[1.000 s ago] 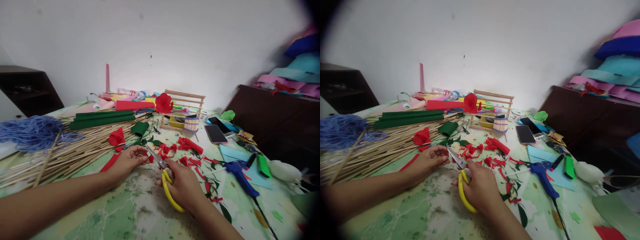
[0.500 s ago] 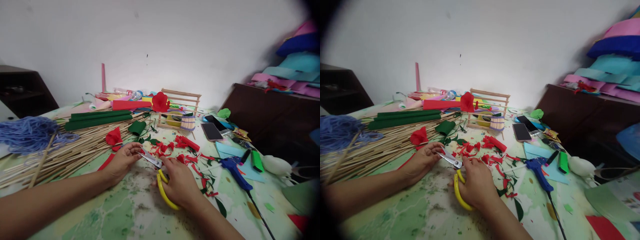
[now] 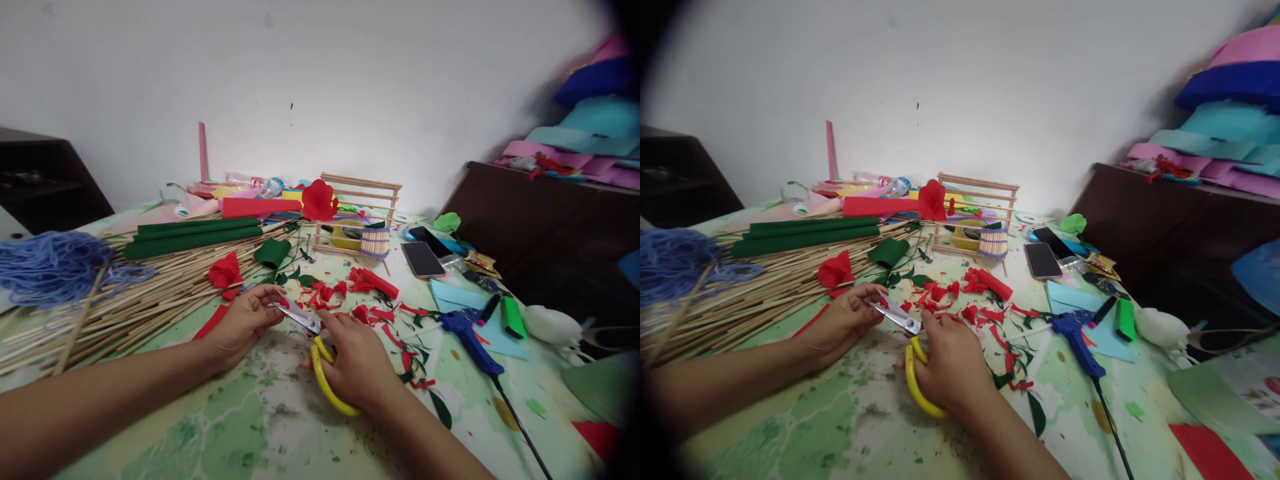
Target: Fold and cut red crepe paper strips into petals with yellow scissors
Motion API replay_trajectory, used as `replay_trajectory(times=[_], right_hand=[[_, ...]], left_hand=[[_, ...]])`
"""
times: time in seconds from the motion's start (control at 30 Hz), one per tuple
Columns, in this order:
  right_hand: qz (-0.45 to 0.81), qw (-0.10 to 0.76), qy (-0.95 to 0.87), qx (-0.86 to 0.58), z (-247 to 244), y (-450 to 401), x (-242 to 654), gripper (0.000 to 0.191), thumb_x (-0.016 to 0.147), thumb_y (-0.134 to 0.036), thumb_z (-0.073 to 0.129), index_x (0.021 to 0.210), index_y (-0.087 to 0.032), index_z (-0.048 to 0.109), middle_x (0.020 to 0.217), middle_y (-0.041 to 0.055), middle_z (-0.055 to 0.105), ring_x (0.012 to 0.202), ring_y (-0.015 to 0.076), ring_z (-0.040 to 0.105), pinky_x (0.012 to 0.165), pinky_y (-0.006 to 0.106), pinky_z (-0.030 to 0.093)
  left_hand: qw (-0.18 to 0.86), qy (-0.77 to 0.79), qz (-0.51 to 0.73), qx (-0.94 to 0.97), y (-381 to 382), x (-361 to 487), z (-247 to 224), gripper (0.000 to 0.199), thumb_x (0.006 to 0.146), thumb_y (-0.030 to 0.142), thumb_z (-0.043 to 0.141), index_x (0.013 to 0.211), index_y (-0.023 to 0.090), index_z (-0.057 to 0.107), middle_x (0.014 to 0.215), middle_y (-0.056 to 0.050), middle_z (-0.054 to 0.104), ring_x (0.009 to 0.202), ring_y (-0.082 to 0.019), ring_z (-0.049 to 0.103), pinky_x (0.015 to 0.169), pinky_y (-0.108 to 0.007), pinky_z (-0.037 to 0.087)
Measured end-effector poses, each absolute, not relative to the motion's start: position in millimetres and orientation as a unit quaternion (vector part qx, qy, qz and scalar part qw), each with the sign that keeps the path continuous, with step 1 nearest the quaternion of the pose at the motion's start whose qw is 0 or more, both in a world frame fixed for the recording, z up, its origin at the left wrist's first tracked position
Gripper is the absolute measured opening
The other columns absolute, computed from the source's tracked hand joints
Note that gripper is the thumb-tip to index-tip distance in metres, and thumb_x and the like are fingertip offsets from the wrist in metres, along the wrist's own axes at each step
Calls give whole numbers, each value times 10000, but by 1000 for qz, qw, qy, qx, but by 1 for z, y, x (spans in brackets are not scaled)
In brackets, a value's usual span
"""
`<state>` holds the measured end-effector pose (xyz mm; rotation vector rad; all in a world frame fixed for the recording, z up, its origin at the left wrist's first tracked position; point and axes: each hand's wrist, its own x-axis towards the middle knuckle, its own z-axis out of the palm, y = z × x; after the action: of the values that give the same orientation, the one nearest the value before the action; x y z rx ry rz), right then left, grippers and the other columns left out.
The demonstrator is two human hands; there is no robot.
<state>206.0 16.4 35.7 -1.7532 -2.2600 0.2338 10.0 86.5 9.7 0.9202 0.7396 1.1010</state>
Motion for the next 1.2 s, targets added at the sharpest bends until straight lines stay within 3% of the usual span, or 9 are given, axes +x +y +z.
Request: replay_trajectory(times=[0.47, 1.07, 1.2], right_hand=[[98, 126, -788, -595, 37, 16, 206, 672, 797, -542, 549, 1361, -196, 428, 1142, 123, 610, 990, 253, 591, 818, 309, 419], [96, 134, -793, -586, 39, 13, 207, 528, 839, -481, 506, 1295, -215, 494, 1034, 85, 679, 881, 247, 646, 696, 286, 418], [95, 130, -795, -585, 39, 13, 208, 552, 840, -531, 483, 1288, -208, 497, 1046, 92, 678, 878, 257, 646, 686, 295, 413]], left_hand=[[699, 320, 479, 423, 85, 10, 9, 322, 636, 120, 779, 912, 178, 623, 753, 0, 681, 710, -119, 648, 668, -187, 519], [686, 297, 489, 450, 90, 8, 12, 309, 630, 115, 775, 887, 163, 610, 737, 6, 681, 682, -120, 643, 691, -228, 524], [681, 291, 494, 455, 91, 8, 12, 328, 633, 123, 779, 907, 159, 604, 738, 6, 684, 679, -119, 646, 689, -229, 525]])
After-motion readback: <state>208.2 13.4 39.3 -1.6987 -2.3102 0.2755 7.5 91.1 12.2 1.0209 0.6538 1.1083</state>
